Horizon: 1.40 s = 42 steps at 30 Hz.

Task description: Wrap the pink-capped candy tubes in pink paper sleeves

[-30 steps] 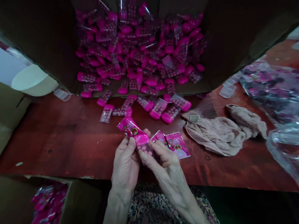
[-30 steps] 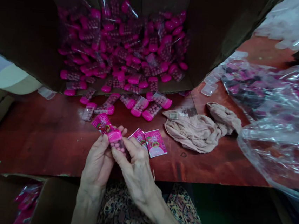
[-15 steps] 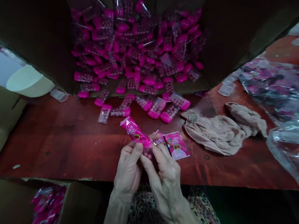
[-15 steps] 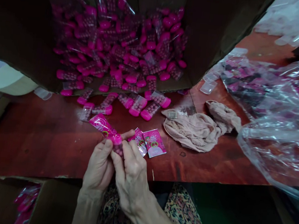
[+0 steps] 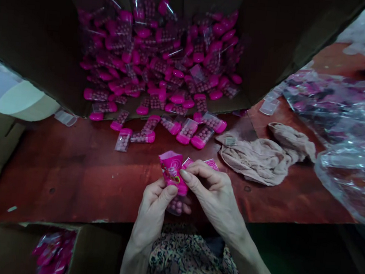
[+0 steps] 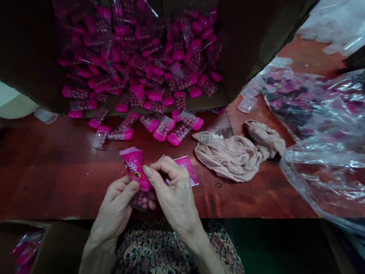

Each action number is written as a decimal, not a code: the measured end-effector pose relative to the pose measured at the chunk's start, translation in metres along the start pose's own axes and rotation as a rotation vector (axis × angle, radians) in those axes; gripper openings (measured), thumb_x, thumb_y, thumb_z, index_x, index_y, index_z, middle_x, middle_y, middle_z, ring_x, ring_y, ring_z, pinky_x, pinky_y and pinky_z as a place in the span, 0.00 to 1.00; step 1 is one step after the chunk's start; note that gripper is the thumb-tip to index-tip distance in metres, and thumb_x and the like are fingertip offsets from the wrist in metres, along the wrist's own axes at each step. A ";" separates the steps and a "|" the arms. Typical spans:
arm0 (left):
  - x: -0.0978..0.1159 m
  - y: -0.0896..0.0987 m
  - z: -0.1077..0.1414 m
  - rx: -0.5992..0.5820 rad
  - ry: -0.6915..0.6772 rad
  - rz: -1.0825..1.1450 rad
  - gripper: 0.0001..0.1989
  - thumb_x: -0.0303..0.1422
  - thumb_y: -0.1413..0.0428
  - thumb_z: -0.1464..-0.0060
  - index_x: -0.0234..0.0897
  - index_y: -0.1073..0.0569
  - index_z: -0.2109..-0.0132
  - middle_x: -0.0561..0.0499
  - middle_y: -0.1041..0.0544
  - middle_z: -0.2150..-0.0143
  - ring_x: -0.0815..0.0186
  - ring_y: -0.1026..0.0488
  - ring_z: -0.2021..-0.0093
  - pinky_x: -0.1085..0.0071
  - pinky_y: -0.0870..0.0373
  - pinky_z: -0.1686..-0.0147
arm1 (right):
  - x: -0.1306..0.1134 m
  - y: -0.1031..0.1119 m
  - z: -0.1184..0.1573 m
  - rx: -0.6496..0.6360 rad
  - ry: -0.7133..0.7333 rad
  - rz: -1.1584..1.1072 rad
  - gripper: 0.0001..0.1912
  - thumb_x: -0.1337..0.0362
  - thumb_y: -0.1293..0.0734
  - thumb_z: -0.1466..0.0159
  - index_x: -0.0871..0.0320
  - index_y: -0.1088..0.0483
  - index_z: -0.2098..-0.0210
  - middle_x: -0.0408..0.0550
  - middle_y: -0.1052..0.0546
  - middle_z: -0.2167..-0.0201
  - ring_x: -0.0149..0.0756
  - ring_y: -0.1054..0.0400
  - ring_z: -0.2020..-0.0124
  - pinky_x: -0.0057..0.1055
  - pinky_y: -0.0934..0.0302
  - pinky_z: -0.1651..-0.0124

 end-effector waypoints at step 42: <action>-0.030 -0.003 0.012 -0.344 0.397 0.091 0.17 0.43 0.41 0.53 0.29 0.27 0.71 0.46 0.24 0.82 0.72 0.32 0.88 0.83 0.42 0.89 | -0.020 -0.032 -0.020 -1.040 0.206 0.161 0.11 0.57 0.28 0.46 0.59 0.22 0.71 0.46 0.31 0.62 0.35 0.40 0.57 0.33 0.46 0.54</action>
Point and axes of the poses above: each hand's wrist, its own z-axis away from the middle knuckle, its own y-axis out of the back of the hand, x = y × z, the point moved 9 cm from there along -z, towards the middle knuckle
